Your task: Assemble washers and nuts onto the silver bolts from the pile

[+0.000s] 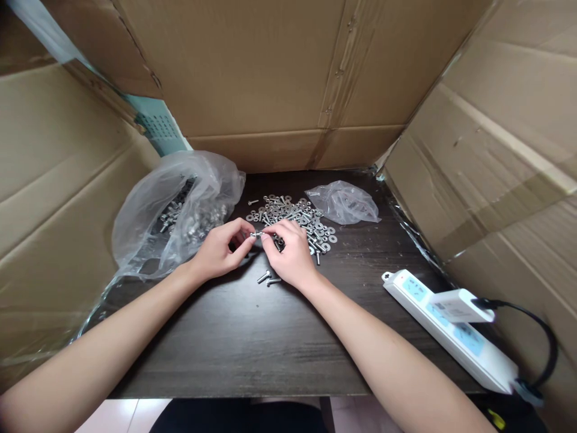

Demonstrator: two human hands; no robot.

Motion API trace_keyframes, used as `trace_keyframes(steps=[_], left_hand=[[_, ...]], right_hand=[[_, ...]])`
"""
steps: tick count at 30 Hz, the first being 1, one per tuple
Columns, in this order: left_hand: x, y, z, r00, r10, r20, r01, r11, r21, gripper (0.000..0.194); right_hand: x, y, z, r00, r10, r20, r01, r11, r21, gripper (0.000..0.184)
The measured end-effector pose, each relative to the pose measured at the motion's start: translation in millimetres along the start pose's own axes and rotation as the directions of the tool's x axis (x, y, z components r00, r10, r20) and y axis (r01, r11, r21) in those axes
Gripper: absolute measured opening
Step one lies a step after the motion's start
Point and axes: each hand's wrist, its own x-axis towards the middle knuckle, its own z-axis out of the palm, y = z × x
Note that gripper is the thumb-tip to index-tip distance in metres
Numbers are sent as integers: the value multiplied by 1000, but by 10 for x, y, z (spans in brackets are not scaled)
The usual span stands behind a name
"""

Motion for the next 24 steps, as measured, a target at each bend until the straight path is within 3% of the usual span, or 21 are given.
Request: trace_keyframes(steps=[18, 24], left_hand=[[1, 6, 5, 1000, 13, -5, -13, 1000, 27, 10], [6, 0, 1, 1000, 19, -17, -18, 999, 29, 10]], right_hand=[[-1, -5, 8, 1000, 12, 21, -12, 1000, -8, 26], [-5, 5, 12, 1000, -17, 3, 17, 1000, 17, 13]])
